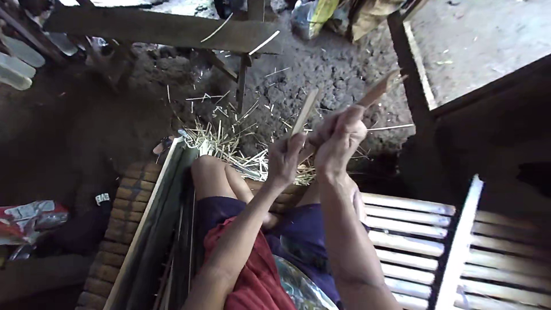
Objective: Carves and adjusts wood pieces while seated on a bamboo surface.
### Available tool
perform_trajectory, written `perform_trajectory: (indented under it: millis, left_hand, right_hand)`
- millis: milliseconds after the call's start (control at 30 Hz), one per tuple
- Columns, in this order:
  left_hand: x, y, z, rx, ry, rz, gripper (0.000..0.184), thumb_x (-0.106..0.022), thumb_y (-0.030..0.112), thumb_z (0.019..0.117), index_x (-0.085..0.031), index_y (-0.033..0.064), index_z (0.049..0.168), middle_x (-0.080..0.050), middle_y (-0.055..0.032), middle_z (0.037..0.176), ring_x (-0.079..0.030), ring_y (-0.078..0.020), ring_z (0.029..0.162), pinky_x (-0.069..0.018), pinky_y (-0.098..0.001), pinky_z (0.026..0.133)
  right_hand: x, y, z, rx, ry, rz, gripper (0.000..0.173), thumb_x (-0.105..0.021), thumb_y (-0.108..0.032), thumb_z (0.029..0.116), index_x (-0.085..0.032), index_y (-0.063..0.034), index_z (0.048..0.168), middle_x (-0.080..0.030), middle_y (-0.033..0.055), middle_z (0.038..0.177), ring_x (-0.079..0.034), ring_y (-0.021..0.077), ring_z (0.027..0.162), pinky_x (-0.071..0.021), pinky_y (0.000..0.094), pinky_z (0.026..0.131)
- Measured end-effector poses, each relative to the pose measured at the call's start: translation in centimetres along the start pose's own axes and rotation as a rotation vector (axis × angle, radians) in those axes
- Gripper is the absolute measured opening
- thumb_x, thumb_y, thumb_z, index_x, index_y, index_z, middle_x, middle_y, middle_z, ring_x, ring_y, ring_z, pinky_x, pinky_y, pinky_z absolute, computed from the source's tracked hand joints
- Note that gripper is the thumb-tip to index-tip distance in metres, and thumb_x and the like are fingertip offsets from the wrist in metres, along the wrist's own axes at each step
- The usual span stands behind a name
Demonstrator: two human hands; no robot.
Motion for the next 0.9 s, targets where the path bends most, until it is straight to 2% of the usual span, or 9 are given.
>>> perform_trajectory:
  millis: [67, 133, 200, 300, 367, 533, 633, 767, 900]
  left_hand:
    - [0.8, -0.3, 1.5, 0.041, 0.017, -0.002, 0.035, -0.039, 0.022, 0.1079, -0.053, 0.0106, 0.078, -0.044, 0.0129, 0.06, -0.042, 0.005, 0.052, -0.0413, -0.0153, 0.052]
    - [2.5, -0.8, 2.8, 0.032, 0.073, -0.02, 0.04, -0.029, 0.024, 0.1086, -0.044, 0.0195, 0.072, -0.037, 0.0146, 0.053, -0.035, 0.0032, 0.045, -0.0338, -0.0165, 0.046]
    - [3.4, -1.2, 3.6, 0.023, 0.131, -0.006, 0.044, -0.025, 0.026, 0.1103, -0.039, 0.0217, 0.069, -0.033, 0.0143, 0.051, -0.032, 0.0022, 0.042, -0.0314, -0.0166, 0.043]
    - [1.5, -1.6, 4.1, 0.058, 0.127, 0.05, 0.037, -0.033, 0.023, 0.1091, -0.047, 0.013, 0.076, -0.039, 0.0111, 0.056, -0.04, 0.0016, 0.047, -0.0416, -0.0182, 0.048]
    - [0.7, -2.1, 4.4, 0.077, 0.074, 0.039, 0.036, -0.038, 0.024, 0.1088, -0.05, 0.0131, 0.077, -0.042, 0.012, 0.058, -0.042, 0.0036, 0.048, -0.0423, -0.0163, 0.049]
    - [5.5, -3.4, 5.9, 0.106, 0.181, 0.021, 0.047, -0.019, 0.031, 0.1109, -0.039, 0.021, 0.069, -0.035, 0.013, 0.048, -0.035, 0.0008, 0.039, -0.0343, -0.0172, 0.041]
    - [6.7, -4.6, 7.2, 0.105, 0.299, 0.078, 0.052, -0.02, 0.035, 0.1122, -0.037, 0.0204, 0.065, -0.033, 0.011, 0.046, -0.033, -0.0005, 0.037, -0.0323, -0.0181, 0.039]
    - [11.1, -5.1, 9.5, 0.07, 0.473, 0.219, 0.052, -0.021, 0.036, 0.1123, -0.039, 0.017, 0.068, -0.033, 0.0088, 0.048, -0.037, -0.0038, 0.039, -0.0386, -0.0232, 0.041]
    - [10.5, -5.6, 9.2, -0.014, 0.557, 0.161, 0.05, -0.018, 0.032, 0.1122, -0.035, 0.0198, 0.066, -0.03, 0.0106, 0.048, -0.034, -0.0019, 0.038, -0.0351, -0.0197, 0.04]
  right_hand:
    - [0.5, 0.2, 0.6, 0.004, -0.018, 0.006, 0.043, -0.038, -0.045, 0.1094, -0.054, -0.0292, 0.073, -0.05, -0.0203, 0.058, -0.048, -0.0054, 0.05, -0.0432, 0.0159, 0.049]
    - [2.3, 0.7, 1.6, -0.005, 0.026, -0.004, 0.048, -0.032, -0.043, 0.1109, -0.05, -0.0283, 0.07, -0.048, -0.0189, 0.054, -0.047, -0.0038, 0.046, -0.042, 0.0168, 0.045]
    - [3.1, 1.3, 2.0, -0.018, 0.039, 0.009, 0.048, -0.032, -0.047, 0.1102, -0.049, -0.0282, 0.069, -0.047, -0.0181, 0.053, -0.046, -0.003, 0.044, -0.0412, 0.0172, 0.043]
    - [0.2, 1.6, 0.6, -0.066, -0.087, -0.004, 0.044, -0.039, -0.055, 0.1063, -0.052, -0.0291, 0.073, -0.048, -0.0194, 0.056, -0.047, -0.0043, 0.048, -0.0423, 0.0172, 0.046]
    - [-1.2, 1.7, 0.5, -0.054, -0.161, -0.053, 0.046, -0.037, -0.057, 0.1066, -0.051, -0.0268, 0.074, -0.045, -0.0195, 0.057, -0.044, -0.0053, 0.049, -0.0409, 0.0171, 0.048]
    - [4.5, 3.1, 3.6, -0.061, 0.008, -0.073, 0.047, -0.029, -0.04, 0.1114, -0.049, -0.0263, 0.071, -0.048, -0.0187, 0.054, -0.048, -0.0035, 0.045, -0.0435, 0.0174, 0.044]
    - [6.4, 3.1, 3.4, -0.077, 0.039, -0.065, 0.049, -0.029, -0.043, 0.1112, -0.049, -0.0273, 0.07, -0.049, -0.018, 0.052, -0.048, -0.003, 0.044, -0.0426, 0.0172, 0.042]
    - [9.6, 4.0, 2.5, -0.095, 0.097, -0.195, 0.044, -0.03, -0.048, 0.11, -0.049, -0.0277, 0.075, -0.047, -0.02, 0.054, -0.047, -0.0042, 0.045, -0.0438, 0.0175, 0.044]
    - [8.7, 5.0, 1.1, 0.084, 0.083, -0.183, 0.042, -0.042, -0.054, 0.1065, -0.053, -0.0291, 0.074, -0.05, -0.0203, 0.059, -0.049, -0.0059, 0.051, -0.0429, 0.0163, 0.049]
Point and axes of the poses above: each hand's wrist, its own z-axis towards the middle knuckle, its own x-axis out of the back of the hand, y = z × x, the point moved 3 cm from there along z, towards the middle knuckle
